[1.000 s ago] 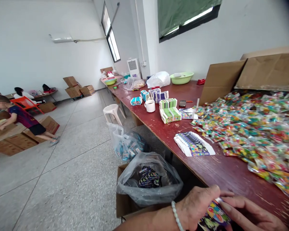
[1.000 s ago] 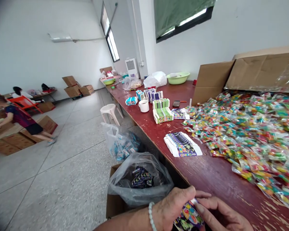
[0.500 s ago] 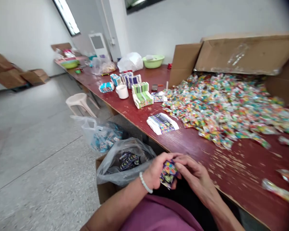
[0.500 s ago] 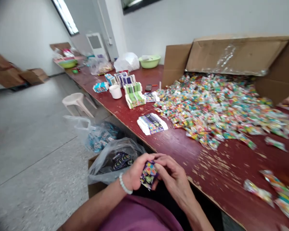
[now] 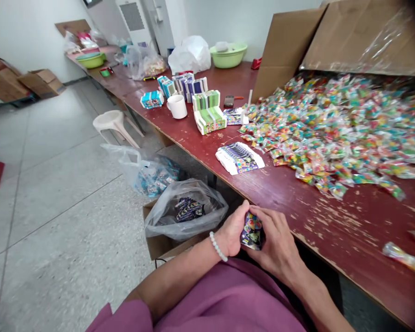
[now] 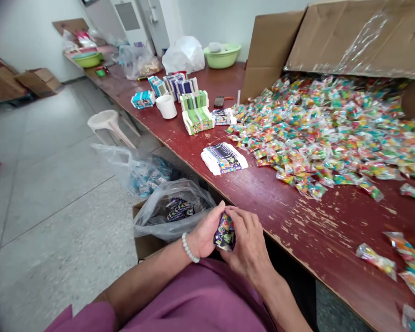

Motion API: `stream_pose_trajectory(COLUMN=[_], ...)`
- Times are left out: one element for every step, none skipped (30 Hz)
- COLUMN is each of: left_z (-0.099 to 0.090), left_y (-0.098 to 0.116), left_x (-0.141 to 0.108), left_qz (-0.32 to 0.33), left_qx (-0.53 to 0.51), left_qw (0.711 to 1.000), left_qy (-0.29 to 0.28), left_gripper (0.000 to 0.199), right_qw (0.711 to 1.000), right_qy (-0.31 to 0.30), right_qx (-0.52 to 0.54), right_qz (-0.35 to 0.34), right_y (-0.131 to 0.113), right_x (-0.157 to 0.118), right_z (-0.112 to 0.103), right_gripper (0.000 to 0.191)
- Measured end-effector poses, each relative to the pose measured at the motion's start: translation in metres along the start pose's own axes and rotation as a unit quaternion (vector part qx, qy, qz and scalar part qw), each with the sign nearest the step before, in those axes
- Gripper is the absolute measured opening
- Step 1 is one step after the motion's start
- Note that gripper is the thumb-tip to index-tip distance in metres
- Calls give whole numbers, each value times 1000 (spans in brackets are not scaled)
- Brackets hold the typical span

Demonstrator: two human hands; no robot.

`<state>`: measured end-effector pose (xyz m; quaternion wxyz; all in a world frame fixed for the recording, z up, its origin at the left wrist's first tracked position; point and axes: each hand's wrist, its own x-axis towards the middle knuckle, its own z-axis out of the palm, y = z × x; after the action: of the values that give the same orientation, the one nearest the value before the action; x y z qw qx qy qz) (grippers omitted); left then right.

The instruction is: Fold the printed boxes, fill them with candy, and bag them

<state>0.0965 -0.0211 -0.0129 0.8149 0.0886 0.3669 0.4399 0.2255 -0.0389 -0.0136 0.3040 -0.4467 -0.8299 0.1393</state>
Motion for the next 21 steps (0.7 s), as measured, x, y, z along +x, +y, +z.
stream_pose_trajectory(left_z=[-3,-6,-10,-14,-18,-22,-25,-28,-29,-28,-27,-24,-21,-18,-16,-15,-17,-21,-28,-38,-49], left_y=[-1,-1,0,3,6,9,12,14,15,15,13,11,8,5,4,5,8,14,23,35,49], left_x=[-1,-1,-3,-4,-5,-7,-8,-9,-11,-12,-12,-12,-12,-12,-11,-10,-9,-8,-8,-9,-10], left_qz=[13,34,59,87,113,134,151,162,165,163,159,154,151,154,164,177,187,194,201,196,206], left_qx=[23,52,83,114,143,168,188,204,216,223,226,229,236,248,265,285,307,330,357,381,417], left_qw=[1000,998,995,989,983,976,969,964,960,959,959,959,958,954,948,940,931,921,908,897,872], left_qy=[3,11,21,31,39,46,52,57,63,66,68,68,67,67,64,61,61,68,85,110,153], left_gripper=[46,47,48,49,50,50,50,50,50,50,50,50,49,48,46,45,44,45,47,50,53], right_qw=[1000,999,999,998,996,995,994,992,991,990,990,990,990,991,991,991,991,990,989,987,984], right_qy=[0,-5,-16,-27,-38,-47,-52,-53,-52,-51,-50,-48,-48,-51,-56,-62,-66,-66,-59,-44,-24], right_qx=[18,33,48,62,76,88,100,110,119,125,127,126,122,115,108,103,103,109,121,136,153], right_qz=[3,6,8,8,7,7,8,13,21,29,36,44,50,54,56,56,56,56,61,73,90], right_y=[2,2,2,1,-1,-2,-4,-6,-7,-8,-8,-8,-7,-7,-6,-5,-4,-3,0,3,8], right_x=[0,1,3,6,9,12,15,18,19,19,18,17,14,12,10,9,8,8,8,9,10], right_z=[1,3,5,8,12,15,17,20,21,22,22,22,21,19,17,15,12,9,6,3,-1], right_gripper=[75,76,78,79,81,82,82,82,82,81,79,77,76,76,76,78,81,83,84,83,78])
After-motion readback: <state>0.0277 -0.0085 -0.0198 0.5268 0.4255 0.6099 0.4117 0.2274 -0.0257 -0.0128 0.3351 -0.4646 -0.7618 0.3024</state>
